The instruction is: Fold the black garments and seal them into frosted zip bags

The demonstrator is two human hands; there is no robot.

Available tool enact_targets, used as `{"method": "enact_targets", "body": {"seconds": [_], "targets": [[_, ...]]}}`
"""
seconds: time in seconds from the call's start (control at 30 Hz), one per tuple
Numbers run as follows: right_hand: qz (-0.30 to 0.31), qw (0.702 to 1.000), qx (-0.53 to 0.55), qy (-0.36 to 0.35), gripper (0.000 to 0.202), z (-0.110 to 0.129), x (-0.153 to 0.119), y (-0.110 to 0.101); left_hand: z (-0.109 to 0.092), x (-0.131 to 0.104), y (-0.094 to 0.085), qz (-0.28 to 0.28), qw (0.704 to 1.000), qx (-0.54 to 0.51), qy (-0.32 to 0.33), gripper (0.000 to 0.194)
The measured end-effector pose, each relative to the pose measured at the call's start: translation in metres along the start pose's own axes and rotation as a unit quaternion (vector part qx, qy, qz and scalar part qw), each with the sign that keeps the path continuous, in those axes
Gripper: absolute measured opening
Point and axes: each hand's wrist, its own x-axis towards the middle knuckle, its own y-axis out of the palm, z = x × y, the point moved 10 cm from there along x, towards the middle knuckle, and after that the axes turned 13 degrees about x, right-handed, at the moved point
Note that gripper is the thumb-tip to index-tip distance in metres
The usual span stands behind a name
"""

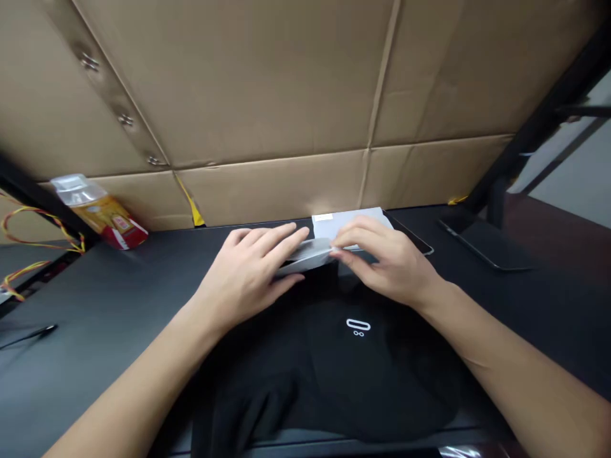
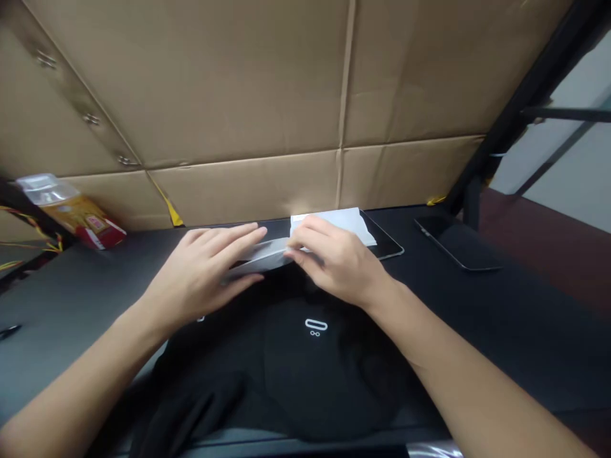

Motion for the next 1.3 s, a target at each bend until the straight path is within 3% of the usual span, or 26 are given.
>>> {"method": "enact_targets", "body": {"seconds": [0.13, 0.33, 0.4, 0.47, 0.53, 0.63, 0.73, 0.83, 0.97, 1.03, 1.1, 1.2, 1.3], "targets": [[0.015, 1.000, -0.016, 0.005, 0.008, -0.002, -0.001, 0.006, 0.001, -0.002, 0.007, 0.001, 1.000, 0.010, 0.013, 0.038], [-0.012, 0.992, -0.052, 0.117, 0.013, -0.024, -0.004, -0.006, 0.047, -0.008, 0.002, -0.036, 0.995, 0.069, -0.058, 0.043], [-0.027, 0.985, -0.068, 0.158, 0.013, -0.033, -0.007, -0.012, 0.064, -0.012, 0.022, 0.019, 0.994, 0.076, -0.078, 0.039], [-0.021, 0.976, -0.089, 0.196, 0.013, -0.042, -0.009, -0.015, 0.077, -0.021, 0.055, 0.116, 0.988, 0.062, -0.085, 0.031], [0.015, 0.962, -0.109, 0.250, 0.015, -0.055, -0.013, -0.015, 0.087, -0.034, 0.088, 0.209, 0.972, 0.026, -0.099, 0.037], [0.108, 0.917, -0.125, 0.363, 0.029, -0.081, -0.032, -0.017, 0.100, -0.050, 0.117, 0.277, 0.950, -0.023, -0.145, 0.054], [0.244, 0.842, -0.109, 0.469, 0.047, -0.103, -0.068, -0.013, 0.108, -0.054, 0.123, 0.289, 0.941, -0.022, -0.173, 0.052], [0.328, 0.791, -0.090, 0.508, 0.046, -0.112, -0.094, -0.010, 0.103, -0.043, 0.107, 0.239, 0.958, -0.005, -0.156, 0.043], [0.336, 0.814, -0.098, 0.464, 0.030, -0.101, -0.084, -0.011, 0.063, -0.019, 0.072, 0.144, 0.986, -0.070, -0.050, 0.036], [0.338, 0.827, -0.070, 0.444, 0.027, -0.081, -0.073, -0.009, 0.041, -0.015, 0.070, 0.160, 0.981, -0.109, -0.005, 0.035], [0.371, 0.820, -0.004, 0.436, 0.025, -0.057, -0.070, 0.001, 0.027, -0.017, 0.074, 0.186, 0.974, -0.128, 0.020, 0.034], [0.456, 0.766, 0.104, 0.441, 0.029, -0.023, -0.078, 0.024, 0.024, -0.022, 0.083, 0.214, 0.967, -0.137, 0.025, 0.035], [0.479, 0.720, 0.180, 0.469, 0.038, -0.018, -0.085, 0.038, 0.035, -0.028, 0.090, 0.239, 0.963, -0.124, 0.020, 0.034]]}}
